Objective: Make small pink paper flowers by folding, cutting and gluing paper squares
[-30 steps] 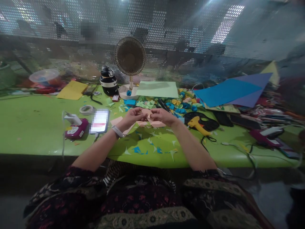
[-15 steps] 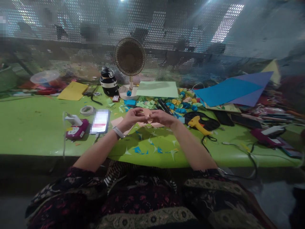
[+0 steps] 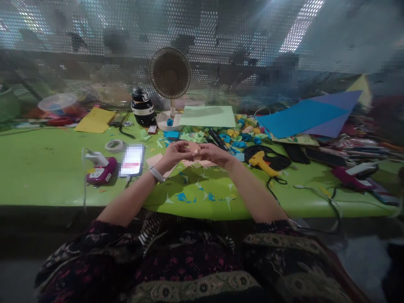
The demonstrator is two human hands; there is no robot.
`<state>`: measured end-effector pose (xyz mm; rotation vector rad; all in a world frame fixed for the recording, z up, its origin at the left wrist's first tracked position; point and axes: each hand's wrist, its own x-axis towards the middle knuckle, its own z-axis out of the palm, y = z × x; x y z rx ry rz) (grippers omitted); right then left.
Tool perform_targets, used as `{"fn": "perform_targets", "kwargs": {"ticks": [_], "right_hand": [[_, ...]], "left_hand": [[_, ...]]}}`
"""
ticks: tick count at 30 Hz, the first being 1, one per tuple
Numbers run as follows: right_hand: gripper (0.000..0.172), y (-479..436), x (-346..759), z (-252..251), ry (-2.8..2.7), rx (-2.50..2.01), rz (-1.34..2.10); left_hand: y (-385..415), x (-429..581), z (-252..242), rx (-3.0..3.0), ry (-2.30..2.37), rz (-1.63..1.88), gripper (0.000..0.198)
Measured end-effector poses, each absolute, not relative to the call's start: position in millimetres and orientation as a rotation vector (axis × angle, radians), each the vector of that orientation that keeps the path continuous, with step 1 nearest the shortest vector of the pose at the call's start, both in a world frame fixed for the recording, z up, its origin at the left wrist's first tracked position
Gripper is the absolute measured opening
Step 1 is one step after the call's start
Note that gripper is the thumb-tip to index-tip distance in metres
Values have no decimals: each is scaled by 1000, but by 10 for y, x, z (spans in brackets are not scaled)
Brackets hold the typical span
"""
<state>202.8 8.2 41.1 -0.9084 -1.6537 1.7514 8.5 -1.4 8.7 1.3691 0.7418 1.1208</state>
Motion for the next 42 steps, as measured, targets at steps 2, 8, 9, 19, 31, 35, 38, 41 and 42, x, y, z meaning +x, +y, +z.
{"fn": "perform_targets", "kwargs": {"ticks": [2, 8, 9, 19, 31, 35, 38, 41, 42], "right_hand": [[32, 80, 2032, 408, -1668, -897, 1760], [28, 146, 2084, 375, -1697, -876, 1678], [29, 156, 2094, 379, -1696, -873, 1693], [32, 72, 1992, 417, -1796, -953, 1464], [34, 213, 2039, 338, -1559, -1008, 1346], [27, 224, 2036, 331, -1557, -1038, 1324], [22, 244, 2028, 300, -1521, -1052, 1344], [19, 262, 2023, 271, -1504, -1039, 1289], [19, 267, 2021, 261, -1510, -1037, 1248]], "left_hand": [[-5, 78, 79, 1376, 739, 1118, 57], [34, 55, 59, 1323, 715, 1101, 57], [39, 55, 58, 1316, 716, 1099, 58], [45, 42, 35, 1401, 744, 1091, 63], [75, 41, 38, 1387, 709, 992, 60], [99, 8, 46, 1404, 734, 1014, 49], [105, 5, 41, 1415, 750, 1044, 43], [100, 26, 29, 1406, 724, 1070, 47], [98, 36, 23, 1412, 711, 1075, 51]]}}
